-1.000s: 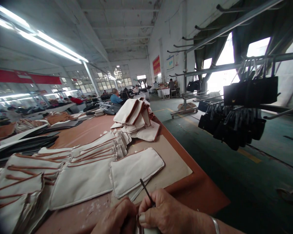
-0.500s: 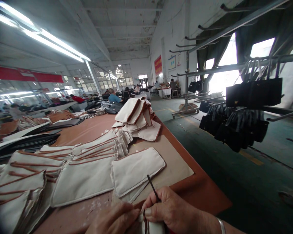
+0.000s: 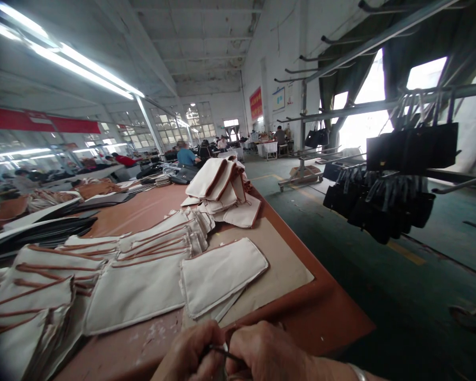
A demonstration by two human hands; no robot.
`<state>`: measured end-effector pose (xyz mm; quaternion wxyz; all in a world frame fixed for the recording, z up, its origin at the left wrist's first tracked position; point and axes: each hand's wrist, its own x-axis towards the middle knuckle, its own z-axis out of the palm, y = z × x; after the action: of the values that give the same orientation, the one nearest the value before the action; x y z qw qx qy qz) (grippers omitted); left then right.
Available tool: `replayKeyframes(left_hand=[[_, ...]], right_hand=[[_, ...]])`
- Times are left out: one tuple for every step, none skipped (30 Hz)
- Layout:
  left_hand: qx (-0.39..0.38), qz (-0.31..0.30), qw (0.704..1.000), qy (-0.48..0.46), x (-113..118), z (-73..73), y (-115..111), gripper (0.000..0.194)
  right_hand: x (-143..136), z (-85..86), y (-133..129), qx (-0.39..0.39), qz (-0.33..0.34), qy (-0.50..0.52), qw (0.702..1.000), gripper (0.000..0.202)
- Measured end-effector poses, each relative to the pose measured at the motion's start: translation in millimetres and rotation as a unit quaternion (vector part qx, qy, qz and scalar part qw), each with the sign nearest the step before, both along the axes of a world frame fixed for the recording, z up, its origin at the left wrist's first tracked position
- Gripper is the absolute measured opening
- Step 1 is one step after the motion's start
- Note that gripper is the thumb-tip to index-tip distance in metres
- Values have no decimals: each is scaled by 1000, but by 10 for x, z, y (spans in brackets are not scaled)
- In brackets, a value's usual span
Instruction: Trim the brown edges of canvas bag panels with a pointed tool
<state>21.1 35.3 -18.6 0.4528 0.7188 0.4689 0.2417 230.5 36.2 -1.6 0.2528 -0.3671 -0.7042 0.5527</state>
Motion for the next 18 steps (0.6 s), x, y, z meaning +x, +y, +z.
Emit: replayKeyframes(left_hand=[[-77, -5, 995, -55, -3, 22, 22, 28], [-137, -8, 985, -103, -11, 45, 44, 34], [-181, -12, 974, -133, -20, 67, 63, 40], [-211, -15, 967, -145, -29, 90, 77, 46], [-227, -23, 963, -144, -33, 116, 86, 51], [-231, -32, 963, -135, -30, 144, 89, 54], [-228, -39, 965, -127, -17, 176, 86, 55], [-219, -42, 968, -118, 6, 211, 78, 55], [-206, -38, 972, -109, 38, 246, 68, 52], [-194, -30, 976, -99, 77, 278, 57, 47], [-188, -24, 978, -89, 119, 306, 48, 41], [-190, -17, 979, -79, 162, 326, 40, 34], [-197, -7, 978, -71, 201, 337, 34, 27], [-209, 4, 976, -66, 233, 339, 30, 22], [-226, 13, 972, -67, 256, 332, 26, 18], [-243, 20, 967, -73, 271, 317, 21, 15], [-254, 27, 963, -87, 276, 296, 15, 14], [-260, 34, 959, -106, 275, 273, 7, 16]], right_hand=[[15, 15, -3, -6, -14, 0, 1000, 10], [36, 35, -4, -25, -36, 4, 999, 13], [59, 56, -5, -51, -53, 10, 997, 17], [82, 74, -5, -75, -62, 15, 995, 21], [101, 85, -5, -89, -63, 17, 994, 24], [115, 89, -4, -92, -62, 17, 994, 25], [121, 85, -5, -89, -60, 16, 994, 25], [119, 77, -6, -85, -59, 19, 994, 23], [110, 68, -8, -85, -58, 25, 994, 22], [95, 62, -11, -84, -58, 32, 994, 20], [76, 62, -14, -80, -59, 40, 994, 18], [58, 68, -16, -71, -61, 45, 995, 15], [42, 81, -17, -58, -64, 46, 995, 13], [30, 98, -17, -47, -66, 45, 996, 11], [25, 117, -16, -42, -67, 47, 996, 10], [28, 134, -14, -49, -64, 51, 995, 10], [37, 148, -11, -75, -58, 57, 994, 12], [53, 158, -8, -112, -51, 61, 991, 15]])
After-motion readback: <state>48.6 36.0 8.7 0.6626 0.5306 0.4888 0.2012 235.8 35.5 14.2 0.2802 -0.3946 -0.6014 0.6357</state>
